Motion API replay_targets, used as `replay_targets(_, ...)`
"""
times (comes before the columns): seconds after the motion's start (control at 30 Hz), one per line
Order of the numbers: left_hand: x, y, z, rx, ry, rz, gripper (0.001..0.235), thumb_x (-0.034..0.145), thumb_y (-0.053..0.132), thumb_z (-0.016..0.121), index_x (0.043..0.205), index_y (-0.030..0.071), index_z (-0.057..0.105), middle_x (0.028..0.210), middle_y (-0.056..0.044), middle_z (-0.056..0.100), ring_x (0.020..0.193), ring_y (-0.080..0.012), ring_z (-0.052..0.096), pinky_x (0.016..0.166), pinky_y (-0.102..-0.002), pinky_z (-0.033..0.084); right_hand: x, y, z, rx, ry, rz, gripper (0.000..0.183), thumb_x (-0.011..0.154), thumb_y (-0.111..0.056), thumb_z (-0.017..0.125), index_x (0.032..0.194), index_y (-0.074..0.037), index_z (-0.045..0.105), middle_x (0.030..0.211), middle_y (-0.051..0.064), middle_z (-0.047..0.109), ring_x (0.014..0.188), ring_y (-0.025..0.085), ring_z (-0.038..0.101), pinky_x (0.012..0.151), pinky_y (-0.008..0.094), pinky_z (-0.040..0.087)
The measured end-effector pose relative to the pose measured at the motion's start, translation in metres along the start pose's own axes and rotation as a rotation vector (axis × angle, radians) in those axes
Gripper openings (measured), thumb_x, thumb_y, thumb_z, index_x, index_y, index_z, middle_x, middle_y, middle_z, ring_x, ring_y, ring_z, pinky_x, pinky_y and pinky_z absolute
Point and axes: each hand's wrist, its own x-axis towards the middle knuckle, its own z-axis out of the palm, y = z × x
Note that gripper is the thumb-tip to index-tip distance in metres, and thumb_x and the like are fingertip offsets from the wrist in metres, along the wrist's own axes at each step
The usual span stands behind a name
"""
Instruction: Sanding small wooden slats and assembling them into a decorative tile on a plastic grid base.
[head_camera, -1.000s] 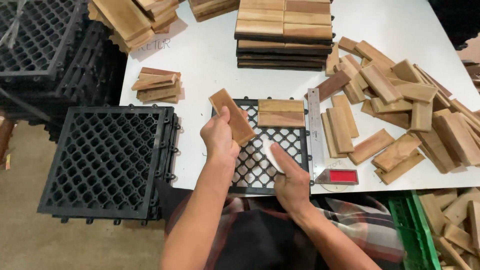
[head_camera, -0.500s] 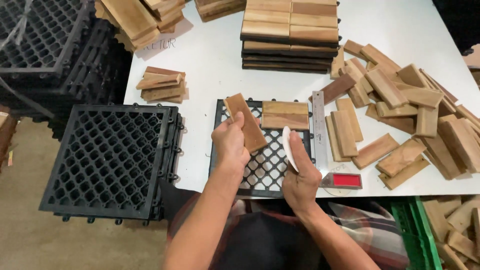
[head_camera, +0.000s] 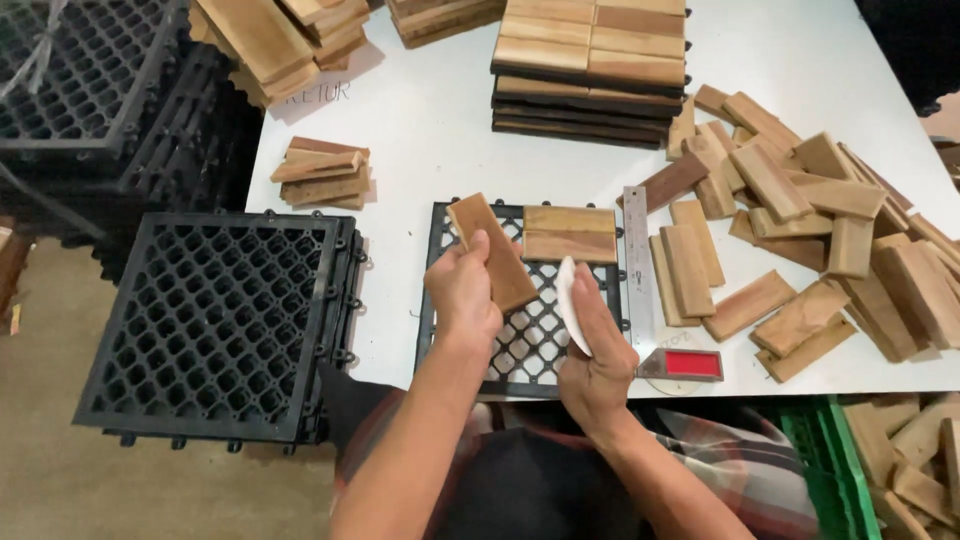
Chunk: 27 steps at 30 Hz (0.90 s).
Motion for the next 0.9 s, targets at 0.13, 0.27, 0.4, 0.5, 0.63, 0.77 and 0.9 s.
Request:
replay_targets(0.13,-0.015,0.005,-0.003,0.029,-0.06,-0.043,0.035,0.093,0.019,0.074,0.115,-0.006,0.066,0.103,-0.03,0.072,0.092,-0.0374,0.074,0.08,-0.052,0.06,-0.022,-0.003,0.006,-0.095,-0.129,-0.023,0.039,0.099,0.005,0.054,0.131,-0.01,0.069,0.139,0.016,0.065,0.124,0.032,0.065,0.103,0.04,0.054)
replay_targets(0.27,-0.015,0.03,0.001,-0.021,-0.079,-0.025,0.039,0.096,0.018,0.07,0.124,-0.007,0.062,0.113,-0.031,0.07,0.102,-0.0372,0.071,0.092,-0.051,0.056,-0.027,0.015,-0.007,-0.188,-0.188,-0.047,0.045,0.095,0.005,0.051,0.128,-0.016,0.073,0.137,0.011,0.068,0.121,0.028,0.068,0.101,0.037,0.056)
replay_targets(0.4,0.005,0.017,-0.011,-0.062,-0.198,-0.095,0.031,0.102,0.018,0.063,0.125,-0.002,0.056,0.103,-0.027,0.073,0.092,-0.0367,0.075,0.087,-0.05,0.059,-0.01,-0.002,-0.014,-0.161,-0.086,0.034,0.045,0.098,0.007,0.049,0.132,-0.012,0.07,0.136,0.014,0.068,0.121,0.028,0.067,0.101,0.037,0.056)
replay_targets(0.5,-0.007,0.007,0.005,-0.058,-0.13,-0.039,0.026,0.092,0.014,0.075,0.106,-0.006,0.066,0.097,-0.027,0.073,0.085,-0.0358,0.074,0.076,-0.046,0.06,0.008,-0.013,-0.013,-0.056,-0.084,0.032,0.035,0.101,-0.002,0.053,0.134,-0.004,0.065,0.136,0.02,0.067,0.124,0.034,0.064,0.102,0.043,0.055)
replay_targets(0.63,-0.008,0.007,0.005,-0.07,-0.137,-0.025,0.024,0.092,0.015,0.075,0.102,-0.006,0.067,0.097,-0.027,0.073,0.086,-0.0357,0.073,0.075,-0.047,0.06,0.005,-0.001,-0.006,-0.03,-0.1,-0.003,0.035,0.101,-0.006,0.057,0.136,-0.005,0.065,0.136,0.022,0.065,0.124,0.036,0.064,0.101,0.045,0.055)
replay_targets(0.77,-0.002,0.01,-0.003,-0.011,-0.124,-0.036,0.024,0.094,0.018,0.074,0.105,-0.003,0.068,0.098,-0.026,0.074,0.086,-0.0356,0.074,0.075,-0.046,0.061,-0.02,0.024,-0.007,-0.122,-0.165,-0.155,0.048,0.095,-0.038,0.06,0.129,-0.007,0.071,0.137,0.016,0.067,0.126,0.032,0.064,0.106,0.04,0.053)
replay_targets(0.9,-0.001,0.018,-0.012,-0.084,-0.216,-0.107,0.024,0.1,0.017,0.065,0.108,-0.005,0.06,0.095,-0.029,0.073,0.083,-0.0375,0.075,0.078,-0.048,0.062,-0.013,0.035,-0.035,-0.274,-0.086,0.112,0.033,0.097,-0.002,0.063,0.125,-0.015,0.074,0.129,0.012,0.072,0.12,0.032,0.065,0.102,0.043,0.055)
